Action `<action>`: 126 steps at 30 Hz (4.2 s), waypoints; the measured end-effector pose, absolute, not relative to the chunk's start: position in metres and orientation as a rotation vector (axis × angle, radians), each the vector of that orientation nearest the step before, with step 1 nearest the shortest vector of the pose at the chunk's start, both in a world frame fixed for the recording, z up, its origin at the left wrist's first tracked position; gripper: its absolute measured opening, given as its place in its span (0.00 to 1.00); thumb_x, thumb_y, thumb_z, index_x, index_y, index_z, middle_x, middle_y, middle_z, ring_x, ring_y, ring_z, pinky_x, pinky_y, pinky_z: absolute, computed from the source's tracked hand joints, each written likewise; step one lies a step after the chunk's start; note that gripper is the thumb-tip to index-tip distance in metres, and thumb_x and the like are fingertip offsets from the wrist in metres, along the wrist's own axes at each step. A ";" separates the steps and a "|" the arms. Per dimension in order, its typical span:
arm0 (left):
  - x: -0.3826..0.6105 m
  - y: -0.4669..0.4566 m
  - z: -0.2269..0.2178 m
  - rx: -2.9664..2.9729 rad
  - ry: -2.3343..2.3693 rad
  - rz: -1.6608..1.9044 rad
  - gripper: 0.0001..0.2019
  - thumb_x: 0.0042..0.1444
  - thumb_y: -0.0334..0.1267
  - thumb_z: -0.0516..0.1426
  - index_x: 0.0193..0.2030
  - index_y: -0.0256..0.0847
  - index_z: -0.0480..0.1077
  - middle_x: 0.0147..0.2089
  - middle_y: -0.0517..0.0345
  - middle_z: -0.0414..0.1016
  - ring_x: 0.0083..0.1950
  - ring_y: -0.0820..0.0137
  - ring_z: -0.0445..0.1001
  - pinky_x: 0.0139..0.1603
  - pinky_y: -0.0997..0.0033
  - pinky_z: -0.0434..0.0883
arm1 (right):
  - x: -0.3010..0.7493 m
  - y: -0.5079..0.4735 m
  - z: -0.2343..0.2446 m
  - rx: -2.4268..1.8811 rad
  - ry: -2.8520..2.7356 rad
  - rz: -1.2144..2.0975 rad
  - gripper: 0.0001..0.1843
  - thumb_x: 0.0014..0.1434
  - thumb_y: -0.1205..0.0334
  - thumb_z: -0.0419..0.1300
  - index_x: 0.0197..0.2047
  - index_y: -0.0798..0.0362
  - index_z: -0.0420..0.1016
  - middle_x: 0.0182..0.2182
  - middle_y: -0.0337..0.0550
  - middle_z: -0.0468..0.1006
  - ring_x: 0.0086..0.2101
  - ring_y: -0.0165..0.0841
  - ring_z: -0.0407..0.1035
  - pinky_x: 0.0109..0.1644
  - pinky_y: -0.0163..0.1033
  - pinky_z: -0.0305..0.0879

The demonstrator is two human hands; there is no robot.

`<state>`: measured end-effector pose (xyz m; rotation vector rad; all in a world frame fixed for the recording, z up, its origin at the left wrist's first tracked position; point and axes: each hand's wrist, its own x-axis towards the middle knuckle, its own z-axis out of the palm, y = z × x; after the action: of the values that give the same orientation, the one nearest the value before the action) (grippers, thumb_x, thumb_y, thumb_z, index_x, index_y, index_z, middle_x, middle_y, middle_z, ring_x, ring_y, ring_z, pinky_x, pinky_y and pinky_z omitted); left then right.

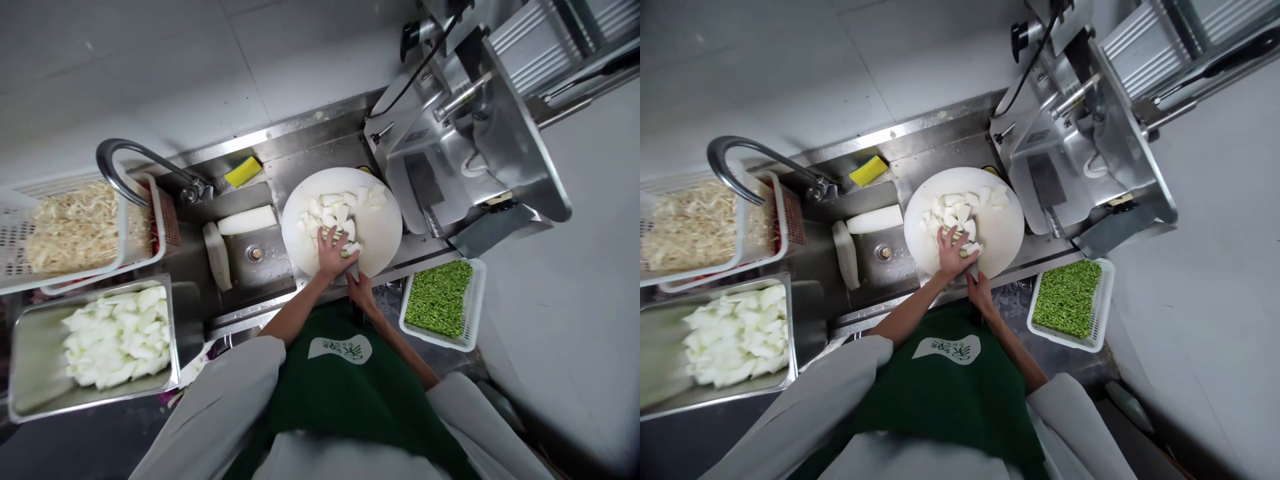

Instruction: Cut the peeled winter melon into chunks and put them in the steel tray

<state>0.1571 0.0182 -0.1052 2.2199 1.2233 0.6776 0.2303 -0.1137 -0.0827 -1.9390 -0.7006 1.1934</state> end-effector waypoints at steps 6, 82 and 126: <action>0.166 0.015 -0.098 2.353 1.143 0.762 0.31 0.53 0.63 0.65 0.56 0.44 0.77 0.66 0.42 0.66 0.76 0.46 0.53 0.78 0.33 0.45 | 0.234 -0.125 -0.083 -1.939 -0.640 1.158 0.20 0.61 0.37 0.54 0.33 0.44 0.59 0.15 0.32 0.64 0.15 0.33 0.61 0.19 0.38 0.57; 0.160 0.163 -0.083 2.422 1.218 0.532 0.41 0.61 0.62 0.57 0.73 0.39 0.58 0.79 0.39 0.47 0.80 0.48 0.45 0.77 0.40 0.47 | 0.448 -0.021 -0.080 -2.255 -0.977 1.067 0.15 0.65 0.54 0.60 0.30 0.48 0.62 0.13 0.33 0.69 0.15 0.30 0.65 0.25 0.34 0.60; -0.248 0.048 0.064 2.151 2.143 0.893 0.36 0.64 0.62 0.54 0.74 0.48 0.61 0.79 0.50 0.45 0.79 0.45 0.44 0.77 0.39 0.46 | -0.087 0.020 0.043 -1.239 -1.719 1.612 0.08 0.63 0.57 0.59 0.35 0.48 0.63 0.14 0.28 0.66 0.14 0.29 0.65 0.19 0.31 0.56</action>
<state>-0.2484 0.0482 0.0644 2.1511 2.1432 0.8930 -0.0873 0.0196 0.0428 -1.2394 -1.7187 1.6123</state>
